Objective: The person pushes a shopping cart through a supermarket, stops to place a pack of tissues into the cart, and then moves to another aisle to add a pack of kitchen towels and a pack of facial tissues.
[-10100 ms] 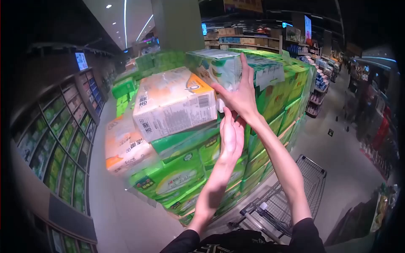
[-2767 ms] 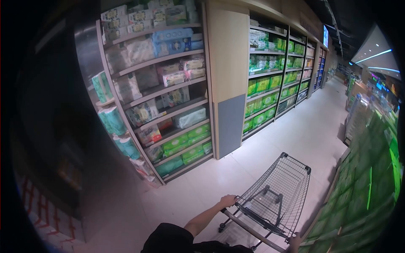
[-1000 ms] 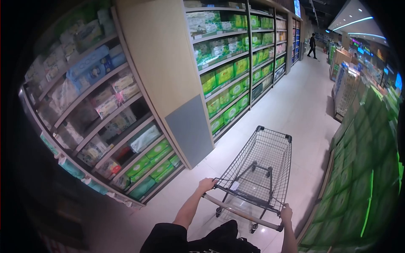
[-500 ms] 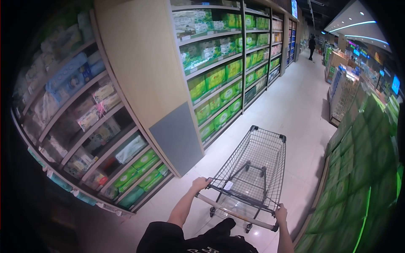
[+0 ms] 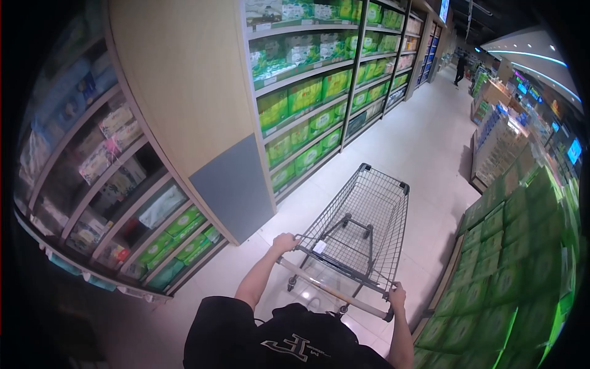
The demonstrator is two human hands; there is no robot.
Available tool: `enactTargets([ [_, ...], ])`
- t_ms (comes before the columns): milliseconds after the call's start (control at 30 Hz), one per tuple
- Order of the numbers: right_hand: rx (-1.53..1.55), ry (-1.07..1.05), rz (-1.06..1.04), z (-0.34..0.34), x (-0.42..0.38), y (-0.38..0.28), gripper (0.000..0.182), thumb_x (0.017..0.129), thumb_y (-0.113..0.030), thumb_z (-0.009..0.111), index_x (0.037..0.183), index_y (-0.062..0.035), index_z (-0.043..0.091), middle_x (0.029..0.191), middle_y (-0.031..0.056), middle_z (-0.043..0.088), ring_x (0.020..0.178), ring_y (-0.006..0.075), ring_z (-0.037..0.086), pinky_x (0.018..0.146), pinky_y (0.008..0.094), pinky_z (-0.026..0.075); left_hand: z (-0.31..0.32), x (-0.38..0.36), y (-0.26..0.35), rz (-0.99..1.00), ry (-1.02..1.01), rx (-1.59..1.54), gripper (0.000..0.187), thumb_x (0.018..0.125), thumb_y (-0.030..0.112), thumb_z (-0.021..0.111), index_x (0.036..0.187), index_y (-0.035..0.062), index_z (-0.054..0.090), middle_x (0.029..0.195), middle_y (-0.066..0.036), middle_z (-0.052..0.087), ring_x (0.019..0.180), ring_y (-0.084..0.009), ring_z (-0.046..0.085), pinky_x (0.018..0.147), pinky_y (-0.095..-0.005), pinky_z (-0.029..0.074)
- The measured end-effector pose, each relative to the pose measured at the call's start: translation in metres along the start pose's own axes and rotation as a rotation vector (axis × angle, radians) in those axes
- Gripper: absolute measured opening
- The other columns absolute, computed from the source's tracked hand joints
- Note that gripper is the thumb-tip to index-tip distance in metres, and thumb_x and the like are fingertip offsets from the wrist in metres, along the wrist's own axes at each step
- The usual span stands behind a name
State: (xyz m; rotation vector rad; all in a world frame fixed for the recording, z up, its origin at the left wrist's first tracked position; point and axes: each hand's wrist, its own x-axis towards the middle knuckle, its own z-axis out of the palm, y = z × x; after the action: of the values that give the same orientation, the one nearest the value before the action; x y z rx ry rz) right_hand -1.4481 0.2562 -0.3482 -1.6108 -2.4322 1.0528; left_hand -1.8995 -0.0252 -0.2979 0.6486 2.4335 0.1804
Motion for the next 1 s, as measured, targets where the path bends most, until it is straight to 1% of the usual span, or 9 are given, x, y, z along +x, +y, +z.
enactTargets([
  [133,0.075,-0.027,0.037,-0.002,0.032,0.004,0.029,0.086,-0.014,0.062,0.114,-0.0081,0.062,0.083,0.0175,0.072,0.076,0.0312,0.072,0.072,0.0417,0.056,-0.005,0.024,0.023,0.034,0.031,0.033,0.045,0.087,0.051,0.056,0.090,0.0114,0.075,0.084,-0.010,0.074,0.086,-0.0277,0.071,0.078,-0.0420,0.057],
  [200,-0.004,0.044,-0.030,-0.003,0.046,0.002,0.028,0.086,-0.014,0.062,0.114,-0.0087,0.062,0.082,0.0179,0.072,0.077,0.0317,0.072,0.073,0.0423,0.056,-0.012,0.033,0.035,0.034,-0.022,-0.037,0.042,0.087,0.049,0.055,0.088,0.0121,0.075,0.081,-0.008,0.073,0.085,-0.0250,0.072,0.077,-0.0409,0.057],
  [233,0.031,0.036,-0.017,-0.003,0.055,0.003,0.029,0.086,-0.015,0.062,0.114,-0.0096,0.062,0.082,0.0184,0.072,0.078,0.0331,0.072,0.073,0.0429,0.056,-0.013,0.041,0.039,0.021,-0.020,-0.025,0.040,0.087,0.047,0.054,0.087,0.0129,0.075,0.079,-0.007,0.073,0.083,-0.0230,0.071,0.077,-0.0396,0.056],
  [367,-0.015,0.037,0.013,-0.003,0.083,0.006,0.026,0.087,-0.013,0.060,0.112,-0.0094,0.062,0.083,0.0185,0.071,0.079,0.0363,0.070,0.073,0.0461,0.055,-0.014,0.064,0.055,-0.015,-0.042,-0.051,0.041,0.086,0.048,0.055,0.087,0.0123,0.075,0.080,-0.006,0.073,0.085,-0.0234,0.071,0.079,-0.0396,0.056],
  [400,-0.009,0.042,0.024,-0.002,0.090,0.004,0.025,0.087,-0.013,0.060,0.112,-0.0093,0.062,0.082,0.0186,0.071,0.079,0.0366,0.070,0.073,0.0463,0.055,-0.013,0.074,0.057,-0.016,-0.009,-0.008,0.042,0.086,0.048,0.055,0.088,0.0114,0.075,0.082,-0.007,0.073,0.087,-0.0247,0.071,0.079,-0.0404,0.055],
  [467,0.005,0.042,0.039,0.005,0.108,0.011,0.024,0.088,-0.012,0.058,0.111,-0.0089,0.063,0.081,0.0224,0.069,0.079,0.0404,0.068,0.072,0.0490,0.054,-0.017,0.087,0.063,-0.018,-0.010,-0.032,0.041,0.086,0.047,0.055,0.090,0.0114,0.075,0.083,-0.008,0.073,0.088,-0.0262,0.071,0.080,-0.0414,0.055],
  [533,-0.020,0.051,0.004,0.007,0.126,0.011,0.024,0.088,-0.011,0.058,0.111,-0.0083,0.062,0.080,0.0235,0.068,0.079,0.0416,0.067,0.072,0.0495,0.054,-0.022,0.105,0.071,-0.022,0.002,-0.021,0.040,0.086,0.047,0.056,0.091,0.0118,0.075,0.083,-0.008,0.073,0.088,-0.0264,0.071,0.080,-0.0416,0.055],
  [833,0.030,0.032,-0.019,-0.007,0.196,-0.006,0.027,0.086,-0.011,0.058,0.112,-0.0068,0.062,0.079,0.0189,0.070,0.077,0.0368,0.069,0.072,0.0466,0.054,-0.040,0.168,0.101,-0.029,-0.006,-0.077,0.039,0.085,0.046,0.056,0.089,0.0124,0.075,0.078,-0.006,0.073,0.084,-0.0244,0.071,0.078,-0.0408,0.055],
  [1000,0.036,0.034,-0.018,-0.015,0.257,-0.033,0.026,0.086,-0.012,0.059,0.112,-0.0066,0.062,0.080,0.0189,0.071,0.078,0.0365,0.070,0.073,0.0464,0.055,-0.067,0.225,0.126,-0.049,-0.046,-0.080,0.039,0.085,0.047,0.056,0.091,0.0132,0.075,0.082,-0.008,0.073,0.088,-0.0265,0.070,0.080,-0.0417,0.054],
])
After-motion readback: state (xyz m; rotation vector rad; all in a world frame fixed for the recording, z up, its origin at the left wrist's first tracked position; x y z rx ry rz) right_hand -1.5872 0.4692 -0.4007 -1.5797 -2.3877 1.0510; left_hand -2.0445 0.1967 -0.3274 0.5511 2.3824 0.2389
